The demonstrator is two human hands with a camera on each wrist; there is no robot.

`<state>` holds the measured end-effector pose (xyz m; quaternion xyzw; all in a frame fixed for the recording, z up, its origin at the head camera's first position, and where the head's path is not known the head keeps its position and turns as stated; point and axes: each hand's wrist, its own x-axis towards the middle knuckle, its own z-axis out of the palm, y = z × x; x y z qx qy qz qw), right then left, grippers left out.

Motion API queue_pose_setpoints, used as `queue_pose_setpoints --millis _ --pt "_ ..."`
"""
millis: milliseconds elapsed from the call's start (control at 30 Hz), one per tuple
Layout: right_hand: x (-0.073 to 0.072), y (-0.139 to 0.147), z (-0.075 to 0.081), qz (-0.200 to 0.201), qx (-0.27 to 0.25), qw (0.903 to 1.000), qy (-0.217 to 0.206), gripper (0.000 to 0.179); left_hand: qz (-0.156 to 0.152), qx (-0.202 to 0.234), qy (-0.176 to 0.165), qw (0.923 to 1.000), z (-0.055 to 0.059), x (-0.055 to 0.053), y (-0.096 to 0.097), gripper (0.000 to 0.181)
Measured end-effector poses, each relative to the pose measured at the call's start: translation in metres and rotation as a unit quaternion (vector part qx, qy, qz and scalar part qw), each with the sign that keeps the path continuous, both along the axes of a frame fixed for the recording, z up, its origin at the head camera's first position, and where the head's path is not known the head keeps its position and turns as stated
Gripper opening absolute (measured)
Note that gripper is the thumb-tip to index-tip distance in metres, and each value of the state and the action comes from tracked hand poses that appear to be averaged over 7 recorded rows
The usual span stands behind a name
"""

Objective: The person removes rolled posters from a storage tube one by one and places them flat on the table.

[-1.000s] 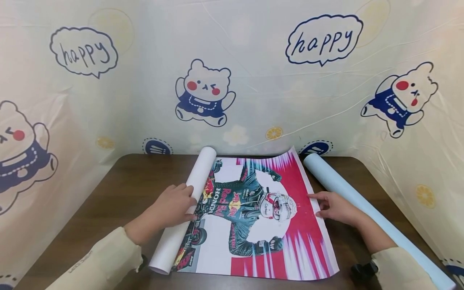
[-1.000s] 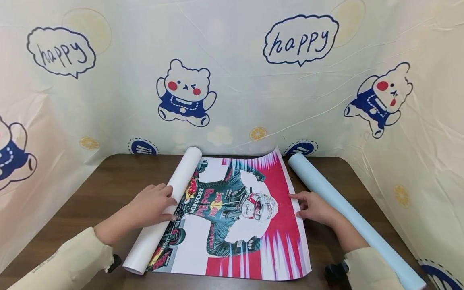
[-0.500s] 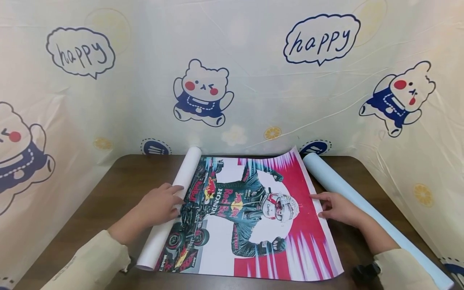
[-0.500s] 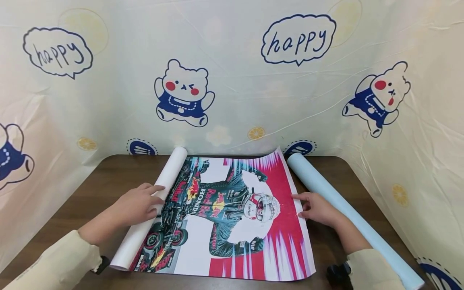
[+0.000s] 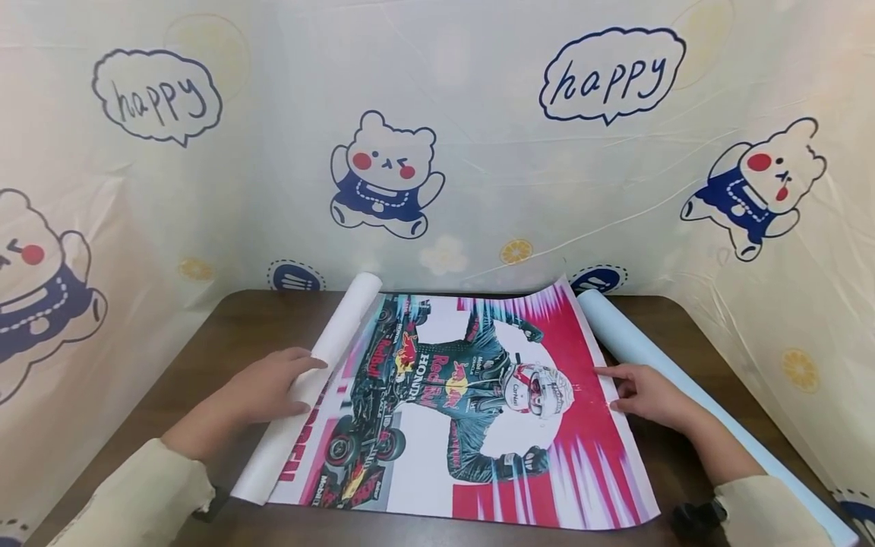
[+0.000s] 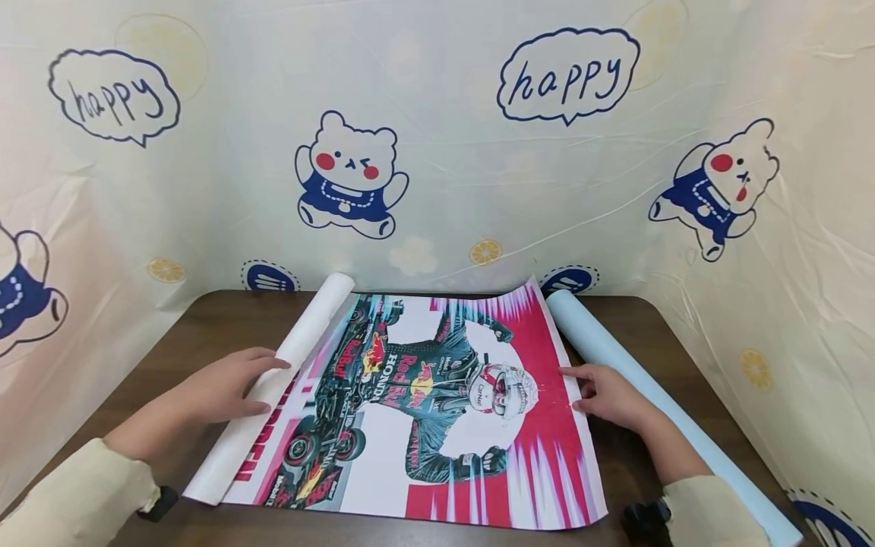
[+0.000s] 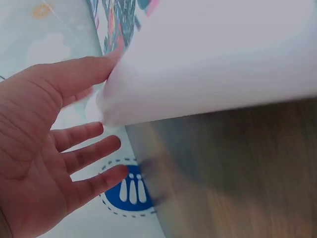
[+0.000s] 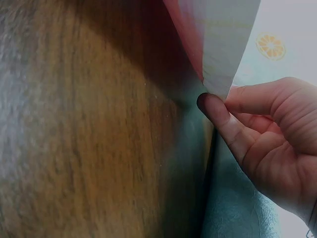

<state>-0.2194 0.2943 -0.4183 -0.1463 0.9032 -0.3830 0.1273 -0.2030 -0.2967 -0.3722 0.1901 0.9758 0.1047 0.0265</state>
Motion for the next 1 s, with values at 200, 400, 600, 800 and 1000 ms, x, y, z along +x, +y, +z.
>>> queue_pose_setpoints --millis 200,400,600,800,1000 --pt "0.005 0.001 -0.001 -0.017 0.011 0.9995 0.026 0.043 -0.002 0.040 -0.033 0.9987 -0.003 0.006 -0.017 0.044" --pt "0.011 0.000 -0.003 -0.041 0.040 0.9967 0.058 0.022 0.024 0.062 -0.056 0.9962 -0.002 0.012 -0.034 0.051" --pt "0.017 -0.002 -0.002 -0.051 0.051 0.9958 0.057 0.028 0.044 0.123 -0.089 0.9875 -0.002 0.016 -0.055 0.053" --pt "0.026 0.000 -0.003 -0.029 0.017 0.9994 -0.006 0.064 0.070 0.194 -0.086 0.9746 -0.014 0.015 -0.080 0.046" --pt "0.036 0.003 -0.011 0.009 -0.029 0.9995 0.005 0.032 0.090 0.238 -0.091 0.9628 -0.029 0.014 -0.102 0.033"
